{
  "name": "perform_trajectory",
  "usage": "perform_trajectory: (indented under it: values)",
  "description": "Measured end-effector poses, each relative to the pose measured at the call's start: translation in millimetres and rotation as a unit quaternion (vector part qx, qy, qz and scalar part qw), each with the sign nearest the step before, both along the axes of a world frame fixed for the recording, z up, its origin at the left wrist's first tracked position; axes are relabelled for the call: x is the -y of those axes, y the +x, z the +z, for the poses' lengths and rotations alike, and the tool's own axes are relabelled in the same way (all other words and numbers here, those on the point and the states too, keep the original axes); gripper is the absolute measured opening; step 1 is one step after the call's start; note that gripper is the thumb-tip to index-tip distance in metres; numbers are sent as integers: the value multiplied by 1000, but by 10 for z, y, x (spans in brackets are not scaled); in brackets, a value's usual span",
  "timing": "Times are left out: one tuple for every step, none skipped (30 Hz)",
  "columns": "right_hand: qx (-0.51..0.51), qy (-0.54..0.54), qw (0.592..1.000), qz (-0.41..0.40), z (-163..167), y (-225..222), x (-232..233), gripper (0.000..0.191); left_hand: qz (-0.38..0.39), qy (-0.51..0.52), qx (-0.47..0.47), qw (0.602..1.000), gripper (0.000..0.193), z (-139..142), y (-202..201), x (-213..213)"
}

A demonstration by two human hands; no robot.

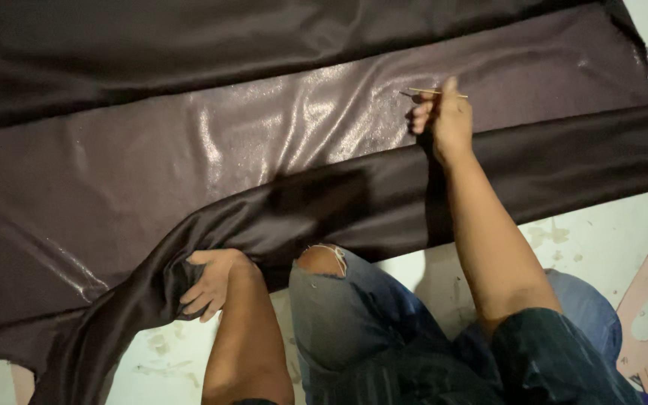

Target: The person places a U-shaped paper pattern on a large piece of dark fabric and traces its outline with a marking tool. After completing the trace, the person folds the fabric in half.

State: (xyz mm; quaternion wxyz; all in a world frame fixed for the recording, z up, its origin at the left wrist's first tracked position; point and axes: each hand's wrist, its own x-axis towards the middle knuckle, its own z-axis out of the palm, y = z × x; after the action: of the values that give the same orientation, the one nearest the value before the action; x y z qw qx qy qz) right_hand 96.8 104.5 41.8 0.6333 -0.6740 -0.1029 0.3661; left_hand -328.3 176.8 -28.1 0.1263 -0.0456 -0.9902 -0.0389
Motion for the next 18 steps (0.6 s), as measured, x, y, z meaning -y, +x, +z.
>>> perform_trajectory:
  values:
    - [4,7,1000,19,-21,-21,61,41,-3,-7,-14,1000,99,-20,-14,2]
    - [9,17,999,39,-38,-35,95,29,-8,-3,4,1000,99,-37,-30,2]
    - [34,15,998,44,-54,-59,114,23,-13,0,21,1000,100,-50,-56,3]
    - [56,10,997,48,-66,-93,145,17,-18,0,36,999,101,-63,-78,16]
    - [80,6,995,51,-72,-116,156,12,-11,10,7,1000,102,-73,-86,8]
    - [72,18,996,46,-76,-129,154,10,-4,21,-22,1000,102,-85,-86,-6]
    - [64,31,997,41,-80,-142,143,9,4,32,-50,998,103,-92,-87,-16]
    - [56,44,997,35,-83,-148,134,9,3,24,-34,999,103,-97,-90,-20]
    - [65,57,996,35,-85,-146,121,9,3,17,-19,1000,102,-98,-87,-24]
    - [74,70,994,36,-91,-145,110,10,3,9,-3,1000,102,-86,-88,-19]
    - [83,83,992,36,-99,-141,99,10,3,0,15,1000,102,-68,-87,-18]
    - [100,57,993,34,-108,-141,97,10,4,-9,33,999,101,-46,-88,-8]
    - [116,30,992,33,-120,-139,91,10,5,-19,50,999,101,-21,-90,1]
    - [132,5,991,32,-132,-136,87,10,3,-18,57,998,102,1,-89,12]
    - [164,-3,986,41,-143,-132,79,10,0,-17,64,998,103,20,-84,19]
    - [196,-11,979,50,-153,-126,76,10,-3,-16,70,997,104,35,-80,26]
    - [227,-19,972,59,-160,-123,69,11,-2,-15,55,998,103,45,-75,27]
    - [234,-19,970,63,-162,-120,63,10,-2,-14,41,999,102,50,-66,26]
